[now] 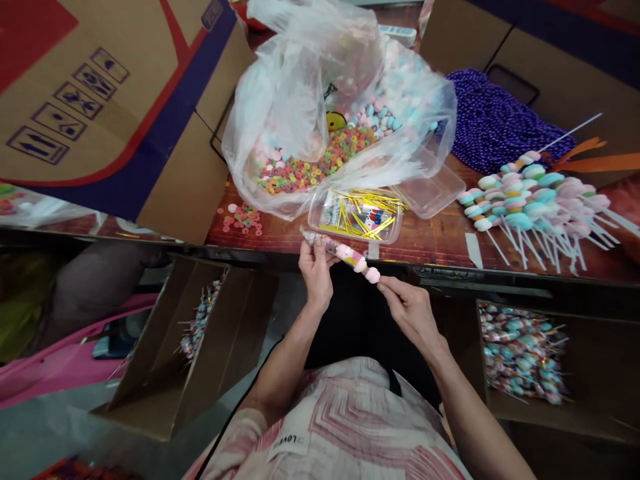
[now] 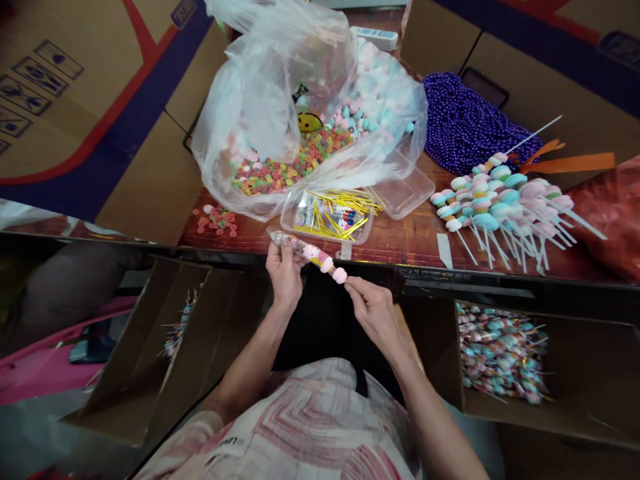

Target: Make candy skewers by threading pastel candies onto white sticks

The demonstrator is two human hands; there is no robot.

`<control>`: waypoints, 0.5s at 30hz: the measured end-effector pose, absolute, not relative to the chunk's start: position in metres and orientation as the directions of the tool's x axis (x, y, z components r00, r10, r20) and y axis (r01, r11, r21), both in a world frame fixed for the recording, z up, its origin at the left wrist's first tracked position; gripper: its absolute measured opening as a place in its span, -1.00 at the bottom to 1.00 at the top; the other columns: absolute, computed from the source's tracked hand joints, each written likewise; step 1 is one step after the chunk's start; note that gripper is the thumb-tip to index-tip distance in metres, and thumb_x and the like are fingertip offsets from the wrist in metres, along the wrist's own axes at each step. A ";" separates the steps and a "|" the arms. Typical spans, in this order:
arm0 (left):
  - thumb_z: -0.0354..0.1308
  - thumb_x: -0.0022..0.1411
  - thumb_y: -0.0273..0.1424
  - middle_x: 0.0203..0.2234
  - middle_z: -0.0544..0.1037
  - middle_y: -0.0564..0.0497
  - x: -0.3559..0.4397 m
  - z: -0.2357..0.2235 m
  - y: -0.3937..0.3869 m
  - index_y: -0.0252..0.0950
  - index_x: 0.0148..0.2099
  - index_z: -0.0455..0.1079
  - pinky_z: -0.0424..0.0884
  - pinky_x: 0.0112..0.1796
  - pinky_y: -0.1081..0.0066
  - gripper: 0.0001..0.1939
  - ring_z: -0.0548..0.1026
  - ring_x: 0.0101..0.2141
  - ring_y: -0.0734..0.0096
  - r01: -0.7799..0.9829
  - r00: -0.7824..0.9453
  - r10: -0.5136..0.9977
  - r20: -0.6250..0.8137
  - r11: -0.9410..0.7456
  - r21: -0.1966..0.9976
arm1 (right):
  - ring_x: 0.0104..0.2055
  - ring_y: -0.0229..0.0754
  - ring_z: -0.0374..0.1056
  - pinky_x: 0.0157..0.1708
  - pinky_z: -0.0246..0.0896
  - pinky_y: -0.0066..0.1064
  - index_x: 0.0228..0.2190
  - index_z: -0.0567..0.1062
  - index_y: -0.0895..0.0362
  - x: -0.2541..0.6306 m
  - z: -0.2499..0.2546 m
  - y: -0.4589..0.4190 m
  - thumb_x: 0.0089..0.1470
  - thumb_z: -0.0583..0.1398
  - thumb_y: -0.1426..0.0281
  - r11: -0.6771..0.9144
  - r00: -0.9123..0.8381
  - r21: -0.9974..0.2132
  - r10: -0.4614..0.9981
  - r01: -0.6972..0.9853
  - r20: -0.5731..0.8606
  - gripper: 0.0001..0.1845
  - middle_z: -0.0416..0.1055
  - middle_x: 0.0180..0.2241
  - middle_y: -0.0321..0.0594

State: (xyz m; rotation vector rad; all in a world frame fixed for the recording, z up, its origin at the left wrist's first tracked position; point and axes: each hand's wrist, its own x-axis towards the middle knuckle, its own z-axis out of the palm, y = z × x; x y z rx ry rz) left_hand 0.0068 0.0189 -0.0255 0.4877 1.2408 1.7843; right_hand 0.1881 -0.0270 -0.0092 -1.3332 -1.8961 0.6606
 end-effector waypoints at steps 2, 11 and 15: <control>0.27 0.11 0.06 -0.42 0.56 0.08 0.005 -0.023 0.019 -0.23 -0.26 0.31 0.48 -0.39 0.50 -0.53 0.57 -0.44 0.48 -0.500 -0.507 0.836 -0.212 -0.084 0.862 | -0.32 -0.12 0.57 -0.31 0.42 -0.40 -0.22 0.64 0.08 0.183 -0.013 -0.029 0.25 0.15 0.38 0.324 -0.194 -0.742 0.946 0.587 0.260 -0.76 0.64 -0.31 -0.18; 0.45 -0.02 -0.12 -0.27 0.65 -0.08 0.009 -0.014 0.012 -0.27 -0.18 0.38 0.51 -0.14 0.28 -0.52 0.65 -0.21 0.23 -0.638 -0.335 0.897 -0.288 0.009 0.770 | -0.53 -0.28 0.27 -0.47 0.12 -0.44 -0.43 0.53 0.10 0.167 0.002 -0.037 0.26 0.11 0.30 0.121 -0.209 -0.832 0.978 0.541 0.007 -0.71 0.38 -0.56 -0.31; 0.44 0.01 -0.12 -0.25 0.65 -0.09 0.011 -0.015 0.010 -0.27 -0.20 0.37 0.50 -0.11 0.26 -0.55 0.65 -0.18 0.20 -0.689 -0.323 0.889 -0.326 0.015 0.724 | -0.63 -0.33 0.05 -0.57 -0.09 -0.45 -0.46 0.51 0.13 0.163 0.002 -0.038 0.22 0.12 0.19 -0.192 -0.241 -0.934 0.933 0.300 -0.269 -0.66 0.16 -0.70 -0.41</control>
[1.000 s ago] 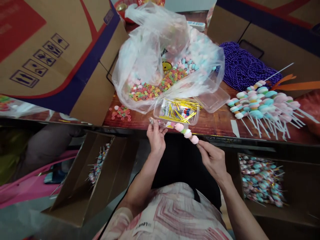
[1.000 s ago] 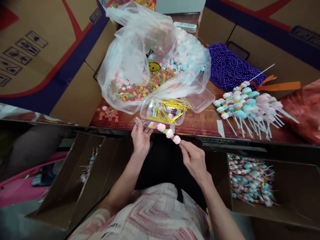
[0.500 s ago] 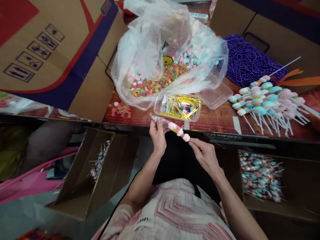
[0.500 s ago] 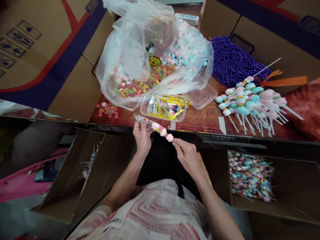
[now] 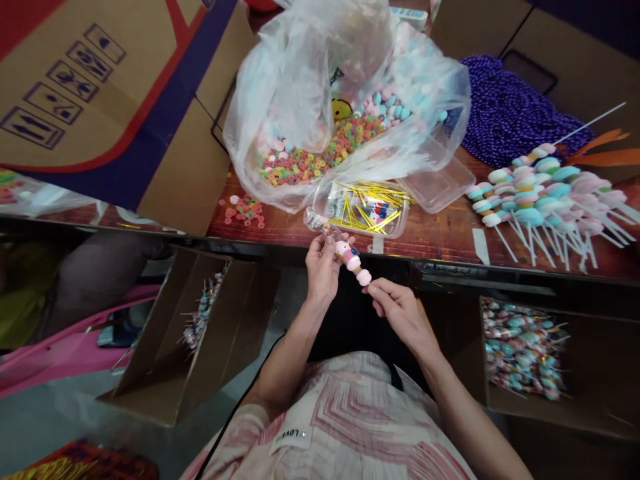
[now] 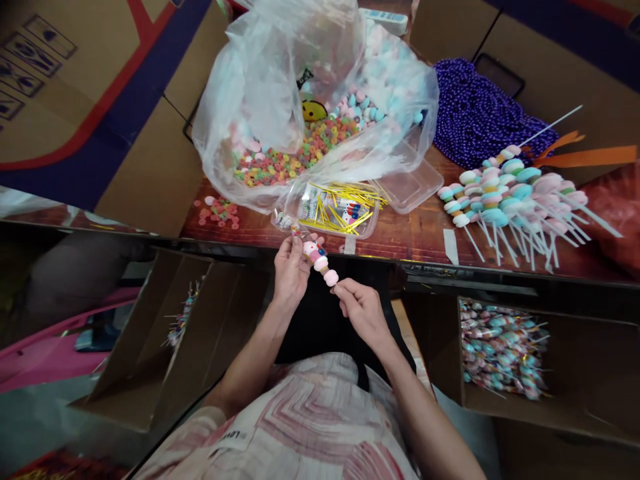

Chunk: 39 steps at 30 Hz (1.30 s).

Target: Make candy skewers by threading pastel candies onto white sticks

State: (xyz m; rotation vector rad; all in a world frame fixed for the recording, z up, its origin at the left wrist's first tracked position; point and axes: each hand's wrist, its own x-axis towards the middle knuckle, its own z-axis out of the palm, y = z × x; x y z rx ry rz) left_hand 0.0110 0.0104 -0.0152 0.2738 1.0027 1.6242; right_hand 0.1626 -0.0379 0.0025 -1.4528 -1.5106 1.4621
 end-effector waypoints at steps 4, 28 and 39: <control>0.43 0.02 -0.09 -0.22 0.66 -0.12 0.011 -0.016 0.008 -0.27 -0.21 0.37 0.50 -0.14 0.27 -0.54 0.65 -0.15 0.14 -0.685 -0.260 0.913 -0.315 0.056 0.727 | -0.67 -0.36 -0.08 -0.60 -0.20 -0.44 -0.40 0.54 0.16 0.161 -0.010 -0.037 0.16 0.15 0.15 -0.360 -0.258 -0.921 0.885 0.147 -0.387 -0.66 0.13 -0.73 -0.45; 0.44 0.02 -0.14 -0.30 0.66 -0.14 0.004 -0.016 -0.002 -0.31 -0.19 0.45 0.54 -0.13 0.25 -0.57 0.66 -0.19 0.17 -0.631 -0.173 0.926 -0.336 0.158 0.759 | -0.55 -0.28 0.18 -0.55 -0.09 -0.42 -0.30 0.56 0.12 0.150 -0.021 -0.040 0.33 -0.03 0.42 0.305 -0.229 -0.495 0.951 0.814 0.210 -0.63 0.36 -0.56 -0.23; 0.45 -0.01 -0.11 -0.23 0.66 -0.15 -0.001 -0.014 -0.009 -0.26 -0.11 0.46 0.52 -0.13 0.25 -0.51 0.65 -0.14 0.11 -0.608 -0.101 0.944 -0.313 0.190 0.771 | -0.56 -0.32 0.13 -0.47 0.03 -0.45 -0.48 0.40 0.09 0.144 -0.002 -0.033 0.30 0.06 0.28 0.113 -0.252 -0.851 0.967 0.513 -0.023 -0.68 0.20 -0.60 -0.39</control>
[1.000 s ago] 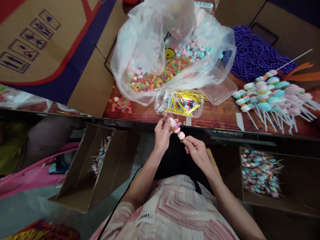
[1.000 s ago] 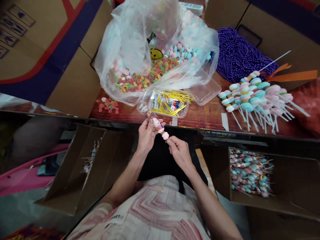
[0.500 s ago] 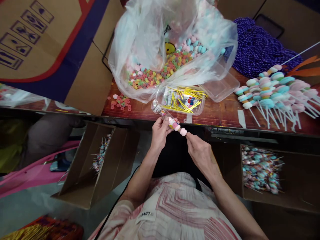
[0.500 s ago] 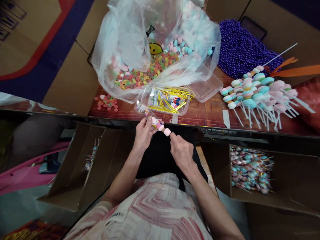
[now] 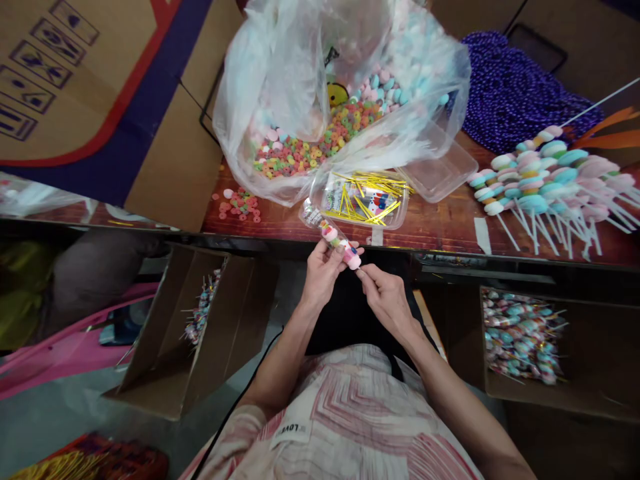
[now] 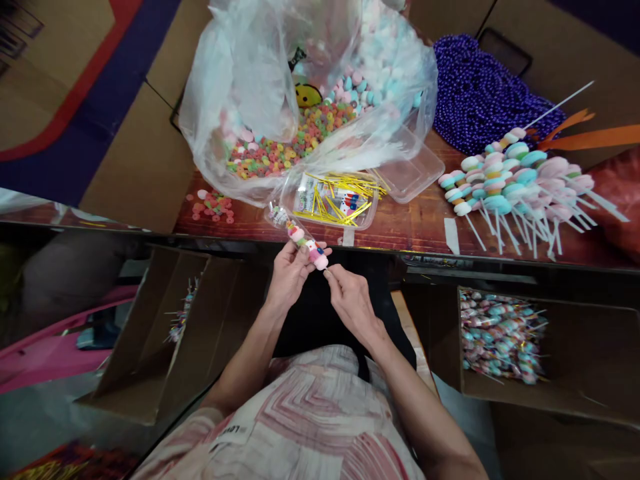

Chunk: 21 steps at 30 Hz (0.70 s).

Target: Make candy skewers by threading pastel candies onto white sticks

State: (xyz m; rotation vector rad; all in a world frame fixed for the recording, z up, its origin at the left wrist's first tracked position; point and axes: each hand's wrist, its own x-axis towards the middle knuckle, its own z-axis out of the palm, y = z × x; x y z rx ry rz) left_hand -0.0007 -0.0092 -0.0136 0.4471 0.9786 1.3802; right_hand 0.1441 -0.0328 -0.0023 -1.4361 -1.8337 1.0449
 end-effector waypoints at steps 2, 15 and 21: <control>0.44 -0.01 -0.09 -0.22 0.65 -0.16 -0.003 -0.015 -0.009 -0.26 -0.15 0.46 0.52 -0.14 0.26 -0.53 0.65 -0.16 0.12 -0.607 -0.142 0.942 -0.306 0.161 0.778 | -0.56 -0.31 0.15 -0.47 0.04 -0.45 -0.43 0.42 0.09 0.148 -0.002 -0.036 0.30 0.04 0.29 0.108 -0.302 -0.857 0.951 0.503 -0.057 -0.70 0.23 -0.59 -0.39; 0.44 0.03 -0.15 -0.22 0.66 -0.18 -0.009 -0.016 -0.009 -0.31 -0.18 0.49 0.51 -0.11 0.25 -0.59 0.64 -0.13 0.09 -0.639 -0.103 0.930 -0.352 0.209 0.740 | -0.58 -0.33 0.14 -0.50 0.04 -0.45 -0.38 0.48 0.11 0.133 -0.011 -0.035 0.28 0.08 0.22 -0.078 -0.286 -0.966 0.946 0.247 -0.149 -0.70 0.25 -0.64 -0.40; 0.42 0.05 -0.13 -0.25 0.66 -0.15 -0.015 -0.019 -0.003 -0.33 -0.19 0.49 0.50 -0.21 0.31 -0.59 0.66 -0.21 0.14 -0.672 -0.130 0.912 -0.390 0.208 0.711 | -0.73 -0.45 -0.14 -0.69 -0.31 -0.52 -0.43 0.50 0.17 0.140 -0.011 -0.036 0.15 0.22 0.17 -0.472 -0.375 -0.867 0.841 -0.161 -0.389 -0.69 0.17 -0.75 -0.47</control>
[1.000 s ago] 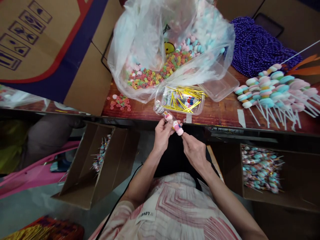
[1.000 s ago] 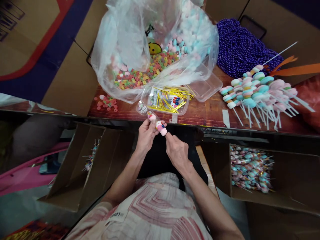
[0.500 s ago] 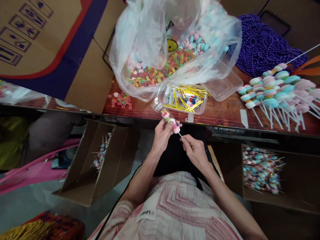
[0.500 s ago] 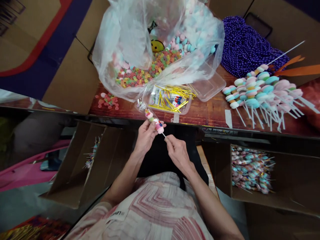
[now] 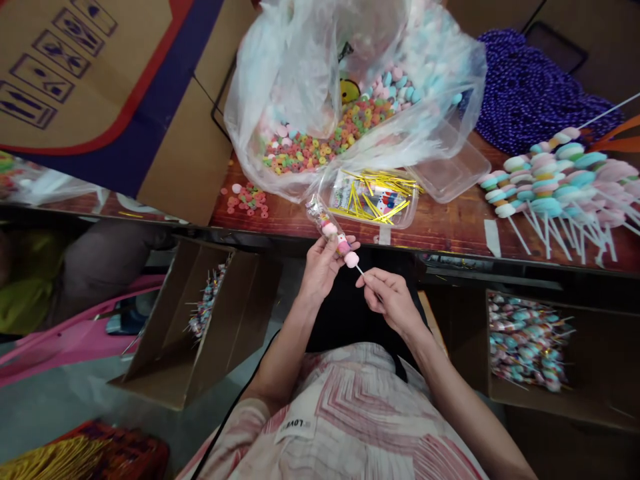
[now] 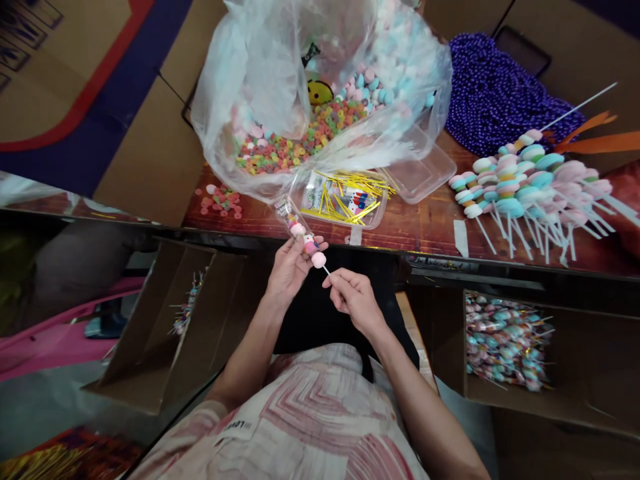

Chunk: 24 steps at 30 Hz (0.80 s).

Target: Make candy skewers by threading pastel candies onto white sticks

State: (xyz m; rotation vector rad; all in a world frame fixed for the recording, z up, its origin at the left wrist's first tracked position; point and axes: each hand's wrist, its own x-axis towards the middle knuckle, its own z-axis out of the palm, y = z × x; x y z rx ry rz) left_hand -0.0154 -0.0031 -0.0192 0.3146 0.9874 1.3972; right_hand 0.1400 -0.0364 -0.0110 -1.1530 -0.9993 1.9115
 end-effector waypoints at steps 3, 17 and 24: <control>0.42 0.04 -0.12 -0.26 0.66 -0.13 -0.010 -0.021 -0.006 -0.35 -0.20 0.49 0.49 -0.13 0.27 -0.57 0.65 -0.18 0.13 -0.658 -0.099 0.919 -0.381 0.227 0.718 | -0.77 -0.50 -0.20 -0.72 -0.35 -0.54 -0.46 0.50 0.18 0.134 -0.011 -0.032 0.08 0.28 0.20 -0.548 -0.419 -0.774 0.813 -0.317 -0.404 -0.71 0.15 -0.77 -0.50; 0.42 0.02 -0.09 -0.28 0.66 -0.16 -0.012 -0.022 -0.015 -0.37 -0.17 0.49 0.48 -0.05 0.16 -0.51 0.65 -0.19 0.09 -0.625 -0.041 0.926 -0.375 0.270 0.732 | -0.71 -0.42 0.01 -0.69 -0.20 -0.52 -0.42 0.51 0.15 0.136 -0.017 -0.041 0.18 0.18 0.12 -0.350 -0.327 -0.936 0.880 0.041 -0.343 -0.65 0.30 -0.69 -0.39; 0.39 0.08 -0.10 -0.35 0.66 -0.12 0.005 -0.021 -0.022 -0.34 -0.21 0.51 0.51 -0.15 0.25 -0.60 0.66 -0.25 0.16 -0.608 -0.109 0.943 -0.314 0.187 0.771 | -0.72 -0.42 -0.09 -0.68 -0.27 -0.49 -0.46 0.48 0.14 0.124 -0.022 -0.033 0.17 0.18 0.14 -0.345 -0.292 -0.938 0.901 -0.034 -0.321 -0.66 0.21 -0.75 -0.44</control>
